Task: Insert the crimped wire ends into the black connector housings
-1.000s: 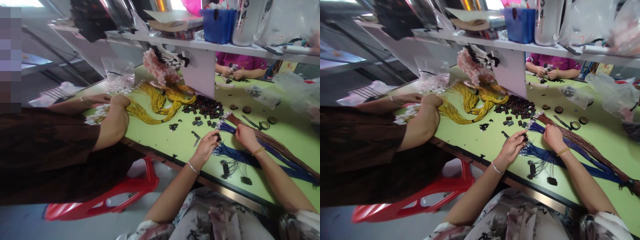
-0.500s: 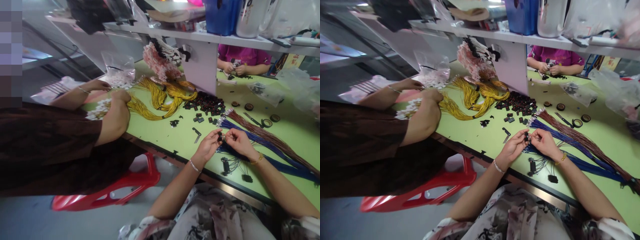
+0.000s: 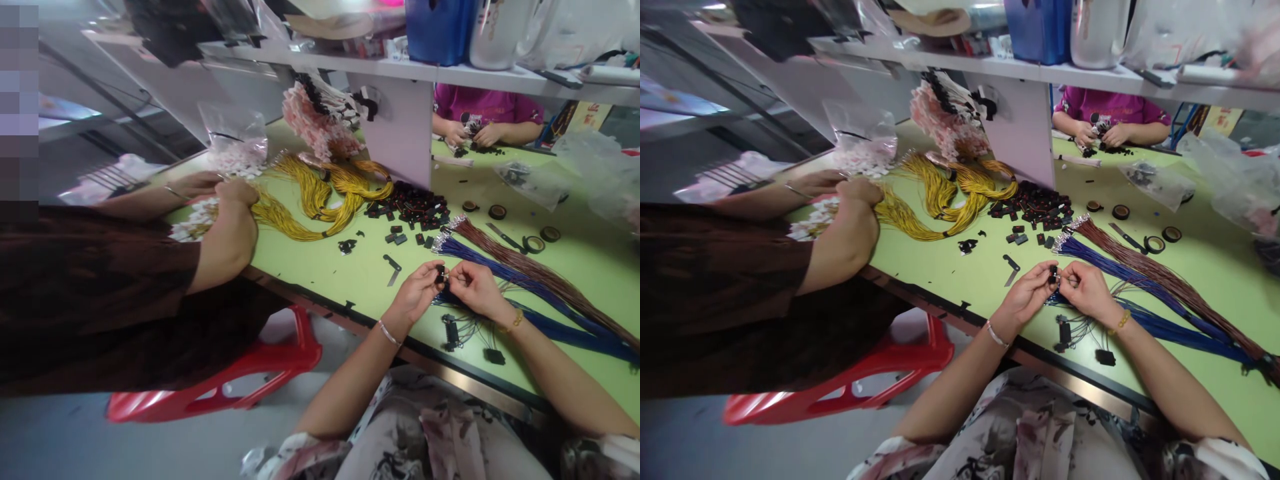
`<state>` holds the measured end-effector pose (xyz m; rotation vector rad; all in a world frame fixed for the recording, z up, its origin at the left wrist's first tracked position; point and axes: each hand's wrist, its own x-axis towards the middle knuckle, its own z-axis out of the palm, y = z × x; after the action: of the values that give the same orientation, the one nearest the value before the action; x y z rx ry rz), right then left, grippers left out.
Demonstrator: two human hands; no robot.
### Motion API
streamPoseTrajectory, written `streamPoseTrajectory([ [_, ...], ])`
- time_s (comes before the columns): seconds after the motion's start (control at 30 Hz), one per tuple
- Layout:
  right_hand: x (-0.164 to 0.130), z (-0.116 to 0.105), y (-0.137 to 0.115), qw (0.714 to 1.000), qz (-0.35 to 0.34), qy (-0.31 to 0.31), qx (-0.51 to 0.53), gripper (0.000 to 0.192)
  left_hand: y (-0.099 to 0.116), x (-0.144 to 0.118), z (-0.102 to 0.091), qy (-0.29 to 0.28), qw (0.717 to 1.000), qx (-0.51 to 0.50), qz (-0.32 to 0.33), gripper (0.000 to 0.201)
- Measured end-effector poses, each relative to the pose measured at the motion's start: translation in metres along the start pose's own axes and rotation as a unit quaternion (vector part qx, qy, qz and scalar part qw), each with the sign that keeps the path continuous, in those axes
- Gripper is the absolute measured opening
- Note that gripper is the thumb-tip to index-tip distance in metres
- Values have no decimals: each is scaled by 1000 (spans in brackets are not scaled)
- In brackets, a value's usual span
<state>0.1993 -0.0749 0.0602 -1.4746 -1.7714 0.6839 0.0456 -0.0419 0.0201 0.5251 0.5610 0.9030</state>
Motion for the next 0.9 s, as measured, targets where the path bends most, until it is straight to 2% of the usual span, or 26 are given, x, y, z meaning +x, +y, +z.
streamPoseTrajectory([
  [0.17, -2, 4, 2, 1000, -17, 8, -24, 7, 0, -3, 2, 20, 1000, 9, 7, 27],
  [0.4, -2, 9, 8, 998, -30, -6, -57, 13, -10, -1, 6, 90, 992, 73, 41, 29],
  [0.7, -5, 16, 15, 996, -8, -8, -83, 16, -17, 3, 7, 125, 986, 102, 46, 29],
  [0.8, 11, 4, 22, 996, -17, -39, -76, 18, -15, 5, 8, 114, 986, 113, 42, 29],
  [0.83, 20, -2, 26, 996, -10, -31, -84, 19, -14, 5, 8, 110, 986, 116, 43, 29],
  [0.9, 41, -11, 35, 988, 28, 28, -152, 20, -12, 8, 9, 107, 985, 126, 47, 30],
])
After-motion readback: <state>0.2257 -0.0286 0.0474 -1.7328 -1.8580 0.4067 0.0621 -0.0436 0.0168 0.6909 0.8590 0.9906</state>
